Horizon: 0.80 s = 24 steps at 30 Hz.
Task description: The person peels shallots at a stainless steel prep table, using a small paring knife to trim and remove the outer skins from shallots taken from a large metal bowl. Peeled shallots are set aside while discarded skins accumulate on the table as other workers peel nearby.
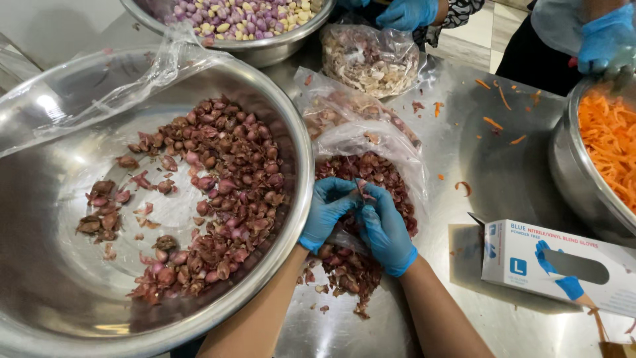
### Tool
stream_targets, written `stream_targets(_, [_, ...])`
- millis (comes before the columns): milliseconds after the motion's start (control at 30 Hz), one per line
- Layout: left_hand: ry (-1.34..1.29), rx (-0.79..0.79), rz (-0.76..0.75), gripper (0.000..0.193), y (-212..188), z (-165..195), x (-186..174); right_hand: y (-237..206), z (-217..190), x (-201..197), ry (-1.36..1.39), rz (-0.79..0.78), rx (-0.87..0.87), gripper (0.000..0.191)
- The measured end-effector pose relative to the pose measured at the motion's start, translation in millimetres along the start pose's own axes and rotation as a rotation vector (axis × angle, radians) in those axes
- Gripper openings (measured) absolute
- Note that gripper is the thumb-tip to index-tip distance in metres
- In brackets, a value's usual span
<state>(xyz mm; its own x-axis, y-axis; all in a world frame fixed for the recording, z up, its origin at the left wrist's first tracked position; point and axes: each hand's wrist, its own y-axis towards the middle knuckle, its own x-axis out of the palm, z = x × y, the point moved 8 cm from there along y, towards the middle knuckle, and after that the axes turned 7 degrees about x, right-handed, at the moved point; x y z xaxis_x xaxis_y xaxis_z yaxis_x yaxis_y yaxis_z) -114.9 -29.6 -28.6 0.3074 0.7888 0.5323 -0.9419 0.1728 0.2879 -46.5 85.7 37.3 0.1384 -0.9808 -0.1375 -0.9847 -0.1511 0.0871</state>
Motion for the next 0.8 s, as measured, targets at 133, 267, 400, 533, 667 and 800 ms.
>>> stream_targets(133, [0.0,-0.057,0.006,0.016,-2.9,1.3,-4.8,-1.5,-3.6,2.8,-0.104,0.004,0.007,0.048])
stream_targets(267, [0.063,-0.085,0.007,0.017,-4.0,6.2,-5.4,-3.5,-15.8,5.7,-0.223,0.038,-0.108,0.045])
stream_targets(400, [0.126,-0.078,0.009,0.016,-4.5,11.4,2.4,-1.8,-16.1,4.6,-0.283,0.116,-0.096,0.039])
stream_targets(533, [0.303,0.089,-0.091,0.018,-8.5,30.3,12.6,4.8,-7.7,4.6,-0.003,0.114,0.007,0.027])
stream_targets(667, [0.228,0.041,-0.099,0.023,-7.4,30.4,11.3,3.4,13.1,2.8,0.176,0.129,0.295,0.021])
stream_targets(800, [0.141,0.036,-0.015,0.027,1.3,28.5,4.0,5.6,12.3,6.7,0.332,0.124,0.272,0.021])
